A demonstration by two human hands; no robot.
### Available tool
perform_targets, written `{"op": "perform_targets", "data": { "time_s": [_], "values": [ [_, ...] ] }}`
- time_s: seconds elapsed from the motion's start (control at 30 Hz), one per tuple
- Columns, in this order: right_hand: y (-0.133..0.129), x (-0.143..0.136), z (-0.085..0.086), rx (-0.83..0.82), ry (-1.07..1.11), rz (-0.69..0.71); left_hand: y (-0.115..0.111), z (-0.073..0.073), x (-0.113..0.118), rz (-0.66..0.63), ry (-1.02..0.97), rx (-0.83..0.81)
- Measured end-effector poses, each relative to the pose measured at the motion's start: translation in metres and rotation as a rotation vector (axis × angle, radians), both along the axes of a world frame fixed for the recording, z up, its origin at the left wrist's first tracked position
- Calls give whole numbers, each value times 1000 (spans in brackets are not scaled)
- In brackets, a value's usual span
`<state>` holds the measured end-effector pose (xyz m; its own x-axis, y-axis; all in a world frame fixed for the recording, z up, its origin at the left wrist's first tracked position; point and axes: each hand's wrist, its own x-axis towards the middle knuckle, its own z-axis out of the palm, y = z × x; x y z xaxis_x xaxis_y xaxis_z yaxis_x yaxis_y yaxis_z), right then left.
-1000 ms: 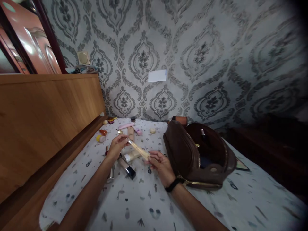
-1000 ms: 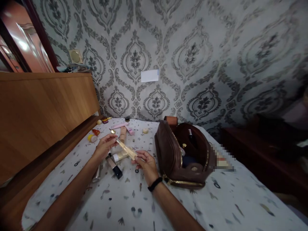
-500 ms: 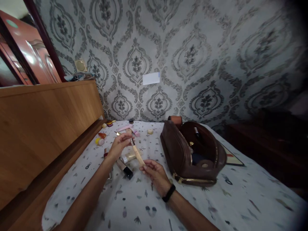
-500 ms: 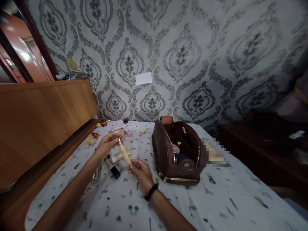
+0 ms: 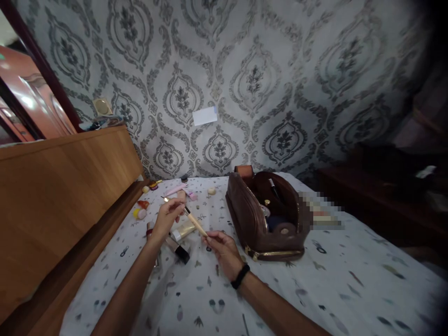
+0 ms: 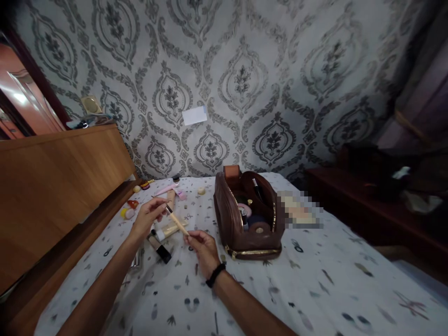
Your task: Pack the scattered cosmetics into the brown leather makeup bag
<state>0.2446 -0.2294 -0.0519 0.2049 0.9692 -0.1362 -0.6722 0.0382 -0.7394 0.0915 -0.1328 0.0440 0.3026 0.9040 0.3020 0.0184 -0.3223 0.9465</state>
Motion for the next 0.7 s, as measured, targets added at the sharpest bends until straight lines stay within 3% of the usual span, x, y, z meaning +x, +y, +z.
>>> {"op": "perform_targets", "data": {
  "time_s": [0.2, 0.5, 0.7],
  "values": [
    [2, 4, 1, 33, 39, -8, -1, 7, -1, 26, 7, 16],
    [7, 12, -4, 3, 147, -3, 8, 7, -1, 44, 29, -13],
    [4, 11, 2, 1, 154, -36, 9, 15, 4, 31, 83, -27]
  ]
}}
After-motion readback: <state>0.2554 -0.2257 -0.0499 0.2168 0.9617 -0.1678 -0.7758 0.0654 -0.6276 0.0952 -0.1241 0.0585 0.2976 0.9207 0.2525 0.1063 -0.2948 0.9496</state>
